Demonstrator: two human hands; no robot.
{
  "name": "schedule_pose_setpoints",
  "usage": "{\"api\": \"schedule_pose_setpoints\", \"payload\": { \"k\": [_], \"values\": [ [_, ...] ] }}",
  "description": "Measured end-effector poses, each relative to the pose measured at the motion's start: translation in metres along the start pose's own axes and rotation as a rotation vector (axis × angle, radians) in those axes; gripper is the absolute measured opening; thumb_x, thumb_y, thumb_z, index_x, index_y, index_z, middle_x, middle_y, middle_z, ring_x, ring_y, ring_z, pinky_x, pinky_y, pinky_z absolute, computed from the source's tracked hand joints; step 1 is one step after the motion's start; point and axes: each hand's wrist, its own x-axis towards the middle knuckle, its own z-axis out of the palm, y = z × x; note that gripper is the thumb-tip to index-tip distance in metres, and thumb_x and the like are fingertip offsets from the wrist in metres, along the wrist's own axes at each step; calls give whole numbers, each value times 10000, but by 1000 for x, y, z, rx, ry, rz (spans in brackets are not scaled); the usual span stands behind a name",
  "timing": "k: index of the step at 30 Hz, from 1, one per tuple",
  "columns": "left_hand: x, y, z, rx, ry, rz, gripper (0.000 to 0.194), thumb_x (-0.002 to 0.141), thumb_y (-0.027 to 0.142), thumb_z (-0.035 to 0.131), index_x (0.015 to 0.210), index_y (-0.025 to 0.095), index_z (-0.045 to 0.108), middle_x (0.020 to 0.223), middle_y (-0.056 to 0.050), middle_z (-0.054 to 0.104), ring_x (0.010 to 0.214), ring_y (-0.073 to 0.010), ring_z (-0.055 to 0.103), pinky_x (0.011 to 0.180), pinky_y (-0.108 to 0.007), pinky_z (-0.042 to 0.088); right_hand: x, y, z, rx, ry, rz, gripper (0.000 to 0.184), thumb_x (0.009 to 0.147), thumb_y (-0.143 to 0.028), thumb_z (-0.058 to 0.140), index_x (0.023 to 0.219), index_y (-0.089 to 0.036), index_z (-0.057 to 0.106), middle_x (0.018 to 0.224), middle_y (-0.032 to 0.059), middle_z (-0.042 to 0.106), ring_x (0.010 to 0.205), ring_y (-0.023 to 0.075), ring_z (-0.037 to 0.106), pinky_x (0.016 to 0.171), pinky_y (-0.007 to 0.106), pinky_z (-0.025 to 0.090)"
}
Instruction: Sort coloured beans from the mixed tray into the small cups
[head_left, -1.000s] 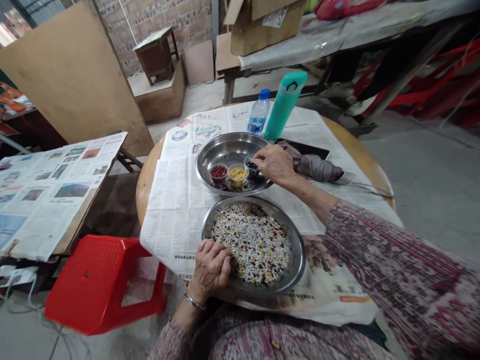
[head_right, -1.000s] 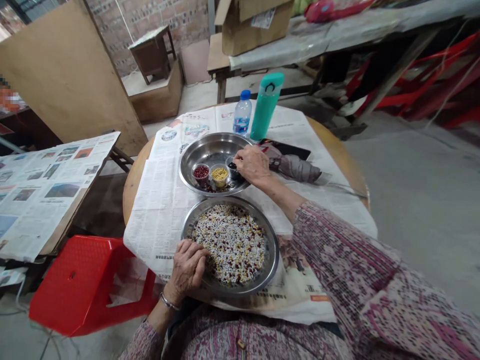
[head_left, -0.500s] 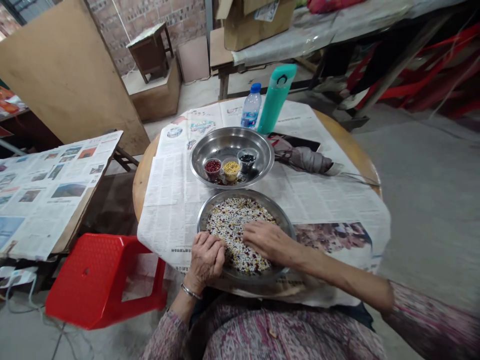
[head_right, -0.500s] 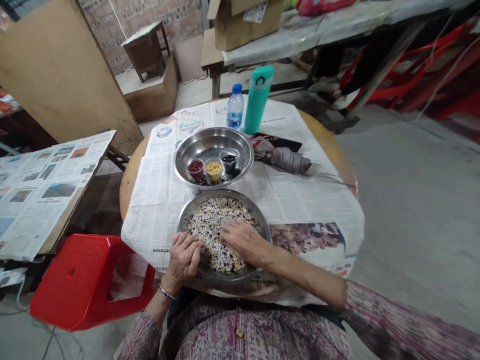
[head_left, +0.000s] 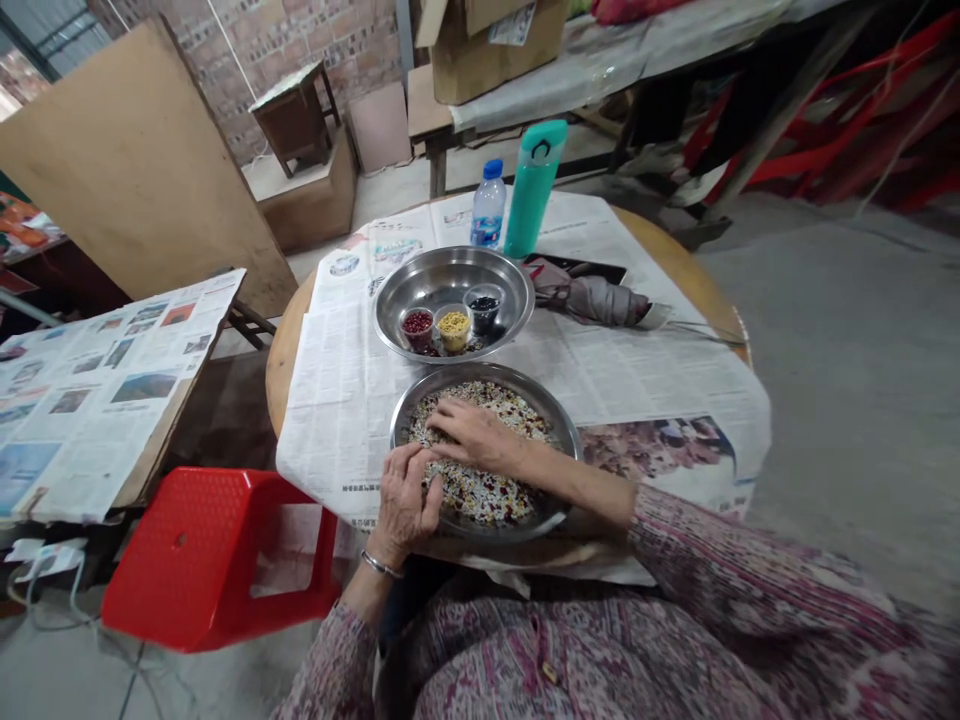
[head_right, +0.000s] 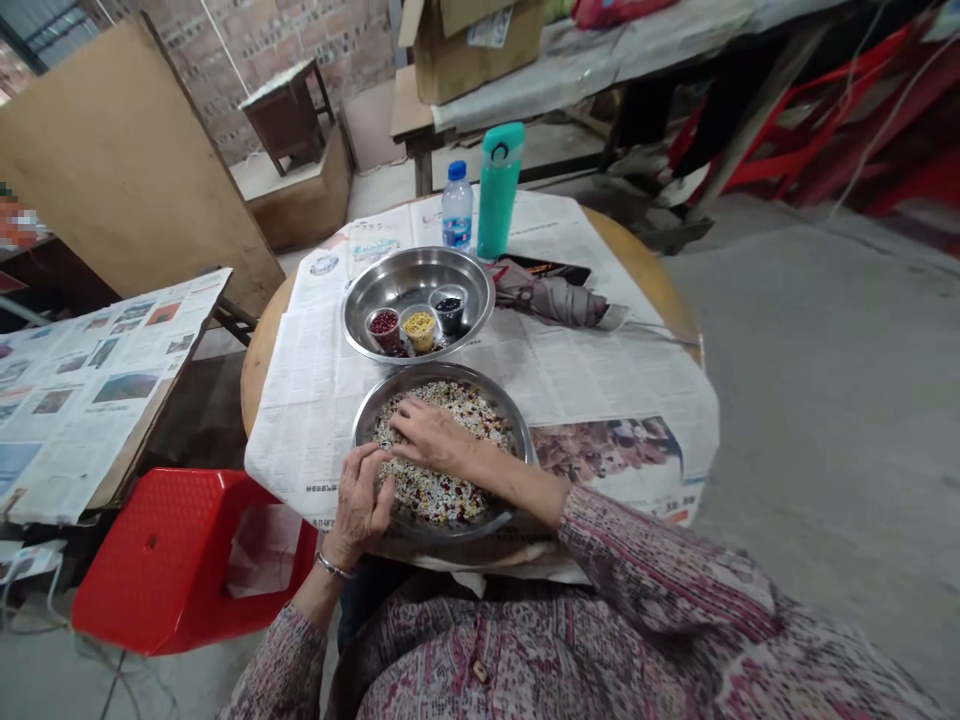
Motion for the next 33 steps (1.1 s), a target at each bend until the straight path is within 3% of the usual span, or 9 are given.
{"api": "schedule_pose_setpoints", "payload": {
  "k": [3,6,9,11,14,18,24,27,33],
  "values": [
    [0,0,0,-10,-1,9,237,942,193,458,1162,168,544,1156,-128,590,1116,-245,555,987,-427,472,-25,5,-6,15,-63,-80,116,941,-200,524,915,-182,636,914,59,618,834,175,557,703,278,426],
    [1,0,0,-17,-14,13,219,945,181,457,1140,176,556,1132,-117,599,1106,-240,555,987,-425,464,-43,25,-16,-31,10,86,223,921,-84,451,969,-183,646,940,72,625,847,175,571,745,280,448],
    [1,1,0,-11,-30,10,206,955,179,451,1128,183,562,1126,-110,600,1101,-235,556,984,-418,458,-43,37,-19,-113,106,277,247,931,-134,455,1080,-165,649,1034,120,630,1005,235,565,858,335,468],
    [1,1,0,-9,-33,11,206,960,180,445,1128,182,564,1133,-112,598,1109,-235,553,990,-417,453,-38,32,-15,-147,100,322,238,940,-203,483,1100,-154,652,1058,139,625,1045,268,553,872,369,476],
    [0,1,0,-11,-31,15,211,967,183,436,1135,179,563,1142,-113,595,1117,-233,549,997,-416,449,-38,11,-9,-73,18,242,200,945,-213,493,1038,-168,665,1030,114,626,996,239,580,836,339,486],
    [0,0,1,-8,-37,14,208,978,196,428,1137,181,561,1130,-105,600,1116,-228,549,998,-417,445,-61,-14,-15,103,-76,127,209,926,-133,490,1032,-193,660,992,72,624,867,171,609,753,279,471],
    [0,1,1,-18,-32,13,194,985,202,426,1106,183,576,1106,-91,615,1092,-221,553,991,-408,440,-86,-20,-17,166,-239,-43,189,908,-135,525,970,-215,684,882,42,645,832,175,605,732,280,450],
    [1,1,1,-23,-32,19,191,982,191,421,1086,184,582,1082,-83,623,1066,-215,560,981,-403,442,-73,-10,-9,107,-142,-1,221,933,-157,496,1028,-215,687,954,59,653,913,188,598,785,294,464],
    [0,0,2,-16,-25,23,188,971,184,432,1082,186,584,1079,-84,625,1074,-215,567,988,-405,448,-34,19,-3,-134,132,331,294,949,-217,461,1149,-193,676,1108,116,654,1070,264,526,861,377,459]
  ]
}}
